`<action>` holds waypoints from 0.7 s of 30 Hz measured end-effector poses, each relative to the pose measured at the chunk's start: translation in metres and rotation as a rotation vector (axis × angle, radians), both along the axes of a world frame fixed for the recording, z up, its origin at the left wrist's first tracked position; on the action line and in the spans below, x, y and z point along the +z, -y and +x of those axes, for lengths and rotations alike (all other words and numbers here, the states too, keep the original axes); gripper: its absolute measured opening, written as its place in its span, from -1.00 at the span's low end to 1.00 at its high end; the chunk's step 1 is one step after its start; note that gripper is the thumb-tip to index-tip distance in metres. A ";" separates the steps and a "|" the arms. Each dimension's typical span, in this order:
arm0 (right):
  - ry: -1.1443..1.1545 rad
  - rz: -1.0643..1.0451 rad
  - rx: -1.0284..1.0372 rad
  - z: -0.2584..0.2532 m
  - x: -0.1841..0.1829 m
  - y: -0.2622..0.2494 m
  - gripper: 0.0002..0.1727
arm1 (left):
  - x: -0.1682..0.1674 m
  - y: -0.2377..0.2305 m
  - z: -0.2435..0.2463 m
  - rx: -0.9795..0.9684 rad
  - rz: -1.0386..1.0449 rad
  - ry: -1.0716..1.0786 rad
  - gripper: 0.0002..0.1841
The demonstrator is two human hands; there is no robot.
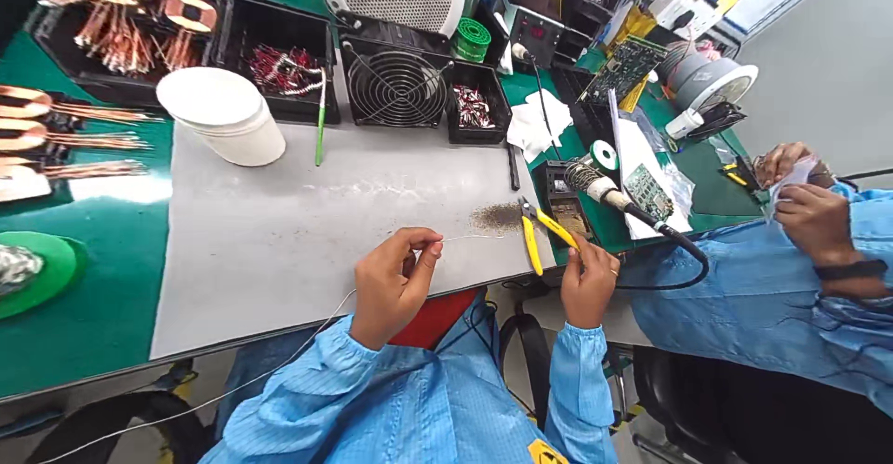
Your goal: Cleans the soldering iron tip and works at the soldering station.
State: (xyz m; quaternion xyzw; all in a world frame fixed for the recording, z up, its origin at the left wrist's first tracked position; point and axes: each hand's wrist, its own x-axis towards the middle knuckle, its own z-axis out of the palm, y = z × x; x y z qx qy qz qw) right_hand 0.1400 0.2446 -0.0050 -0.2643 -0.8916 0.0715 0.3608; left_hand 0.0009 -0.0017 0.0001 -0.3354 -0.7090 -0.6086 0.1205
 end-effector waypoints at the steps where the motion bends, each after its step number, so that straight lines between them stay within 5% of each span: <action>1: 0.009 -0.020 0.004 -0.001 -0.001 0.001 -0.65 | 0.000 0.000 0.000 -0.003 -0.001 0.002 -0.71; 13: 0.190 -0.183 -0.095 -0.022 0.018 -0.034 -0.47 | 0.000 0.001 0.000 -0.008 -0.014 -0.012 -0.69; 21: 0.052 -0.166 -0.074 -0.010 0.013 -0.028 -0.50 | 0.001 0.000 0.000 -0.008 -0.015 -0.017 -0.70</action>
